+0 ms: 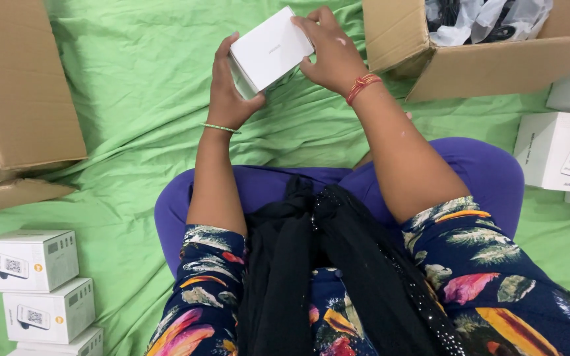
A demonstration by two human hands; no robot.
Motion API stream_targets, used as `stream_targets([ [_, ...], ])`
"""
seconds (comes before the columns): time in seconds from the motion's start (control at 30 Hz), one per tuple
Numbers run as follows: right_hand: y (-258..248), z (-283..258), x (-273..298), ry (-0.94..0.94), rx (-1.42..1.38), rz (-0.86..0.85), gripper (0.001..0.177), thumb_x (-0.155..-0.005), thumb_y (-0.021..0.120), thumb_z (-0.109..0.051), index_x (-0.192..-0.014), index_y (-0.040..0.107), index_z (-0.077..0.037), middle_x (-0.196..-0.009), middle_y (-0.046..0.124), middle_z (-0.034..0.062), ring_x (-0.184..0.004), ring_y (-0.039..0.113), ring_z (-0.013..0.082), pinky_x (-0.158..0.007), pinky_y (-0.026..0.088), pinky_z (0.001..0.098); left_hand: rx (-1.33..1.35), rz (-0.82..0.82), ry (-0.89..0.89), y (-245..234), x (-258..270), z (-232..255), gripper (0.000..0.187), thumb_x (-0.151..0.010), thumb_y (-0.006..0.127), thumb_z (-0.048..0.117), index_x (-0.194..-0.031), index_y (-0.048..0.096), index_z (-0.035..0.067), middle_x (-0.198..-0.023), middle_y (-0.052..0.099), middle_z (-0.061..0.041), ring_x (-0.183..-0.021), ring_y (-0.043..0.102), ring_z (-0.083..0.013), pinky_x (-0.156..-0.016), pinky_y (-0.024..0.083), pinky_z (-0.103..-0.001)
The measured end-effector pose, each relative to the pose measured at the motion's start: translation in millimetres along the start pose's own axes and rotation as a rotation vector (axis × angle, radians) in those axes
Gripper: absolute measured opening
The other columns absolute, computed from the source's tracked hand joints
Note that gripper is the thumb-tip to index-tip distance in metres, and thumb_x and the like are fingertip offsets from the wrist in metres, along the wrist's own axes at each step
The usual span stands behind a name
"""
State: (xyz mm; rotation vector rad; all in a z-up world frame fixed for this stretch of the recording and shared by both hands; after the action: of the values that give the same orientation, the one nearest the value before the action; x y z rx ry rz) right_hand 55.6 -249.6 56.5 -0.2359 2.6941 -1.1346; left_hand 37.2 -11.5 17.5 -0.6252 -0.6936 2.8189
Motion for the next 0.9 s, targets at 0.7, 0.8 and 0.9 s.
stream_targets([
  [0.7,-8.1,-18.8,6.8,-0.436,0.385,-0.024,0.066,-0.080,0.075,-0.006,-0.144,0.058,-0.004,-0.134,0.065,0.0164,-0.123,0.060,0.0348,-0.098,0.054,0.0442,-0.025,-0.128,0.025,-2.4,-0.9,14.0,0.099,-0.072,0.077,-0.002,-0.160,0.032,0.014,-0.167,0.039,-0.011,-0.160,0.035,-0.0331,-0.134,0.035,-0.039],
  [0.8,-17.5,-4.0,2.1,-0.396,0.182,0.023,0.049,-0.088,0.072,-0.002,-0.136,0.068,-0.007,-0.123,0.073,0.0122,-0.110,0.069,0.0306,-0.094,0.055,0.0426,-0.009,-0.153,0.046,-0.4,-3.8,13.8,0.098,-0.074,0.076,-0.004,-0.161,0.033,0.014,-0.170,0.037,-0.011,-0.162,0.033,-0.0348,-0.135,0.035,-0.041],
  [0.9,-24.0,0.6,-1.9,-0.300,-0.089,0.153,0.030,-0.092,0.072,-0.003,-0.122,0.074,-0.008,-0.115,0.076,0.0102,-0.104,0.073,0.0252,-0.094,0.057,0.0367,0.063,-0.168,0.081,3.0,-4.2,10.5,0.102,-0.070,0.075,-0.005,-0.160,0.028,0.011,-0.169,0.029,-0.015,-0.161,0.022,-0.0398,-0.133,0.027,-0.046],
])
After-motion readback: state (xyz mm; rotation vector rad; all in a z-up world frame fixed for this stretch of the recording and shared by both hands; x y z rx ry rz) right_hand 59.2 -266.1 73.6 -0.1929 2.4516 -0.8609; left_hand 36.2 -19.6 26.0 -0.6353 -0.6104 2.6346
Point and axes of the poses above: each hand's wrist, its own x-axis away from the middle knuckle, its own y-axis out of the palm, z = x × y, the point moved 4 cm from there along -x, towards the middle knuckle
